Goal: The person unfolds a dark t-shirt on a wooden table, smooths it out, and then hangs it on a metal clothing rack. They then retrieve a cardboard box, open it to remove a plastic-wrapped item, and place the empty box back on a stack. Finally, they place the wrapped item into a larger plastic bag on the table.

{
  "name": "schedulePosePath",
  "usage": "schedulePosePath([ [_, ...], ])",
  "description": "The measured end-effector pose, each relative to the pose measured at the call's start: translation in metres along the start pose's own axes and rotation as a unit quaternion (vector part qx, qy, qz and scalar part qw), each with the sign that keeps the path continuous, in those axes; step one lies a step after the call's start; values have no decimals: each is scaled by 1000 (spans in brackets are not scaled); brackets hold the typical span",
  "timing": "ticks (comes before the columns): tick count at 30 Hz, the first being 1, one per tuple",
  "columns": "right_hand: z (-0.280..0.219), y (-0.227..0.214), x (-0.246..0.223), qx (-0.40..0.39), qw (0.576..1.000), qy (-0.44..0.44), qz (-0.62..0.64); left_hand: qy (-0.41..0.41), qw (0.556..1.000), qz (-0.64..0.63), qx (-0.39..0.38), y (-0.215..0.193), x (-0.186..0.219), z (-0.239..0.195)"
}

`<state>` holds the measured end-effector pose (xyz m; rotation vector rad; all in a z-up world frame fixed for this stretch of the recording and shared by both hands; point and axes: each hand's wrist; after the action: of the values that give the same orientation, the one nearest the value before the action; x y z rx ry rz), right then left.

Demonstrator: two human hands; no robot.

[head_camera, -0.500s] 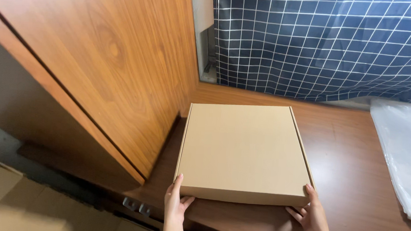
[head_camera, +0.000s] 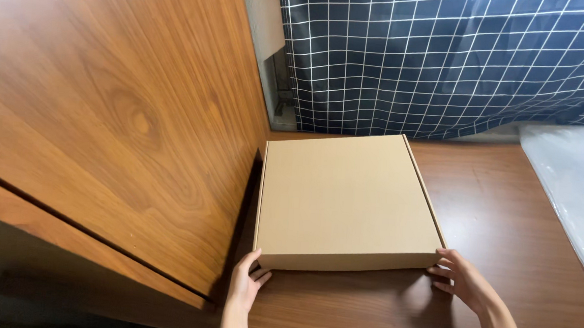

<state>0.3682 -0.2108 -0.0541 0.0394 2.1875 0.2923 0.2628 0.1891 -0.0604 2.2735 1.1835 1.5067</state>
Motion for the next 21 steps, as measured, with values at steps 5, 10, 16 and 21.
schedulePosePath([
  [5, -23, 27, -15, 20, 999, 19, -33, -19, 998, 54, -8, -7, 11, 5],
  [10, -26, 26, -12, 29, 999, 2, -29, -21, 995, 98, 15, 22, 28, -32],
  [16, -28, 21, -12, 4, 1000, -3, -16, 23, 992, 125, 14, 14, 13, -22],
  [21, -29, 26, -11, 20, 1000, -21, -1, 16, 989, 146, 31, 11, 10, -15],
])
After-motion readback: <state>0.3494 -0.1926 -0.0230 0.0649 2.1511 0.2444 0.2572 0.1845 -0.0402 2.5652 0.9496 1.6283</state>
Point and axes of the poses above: each hand's wrist, its own z-axis towards the middle knuckle, its own y-axis out of the palm, x = y × z, and after that the axes turned 11 degrees about -x, right-handed
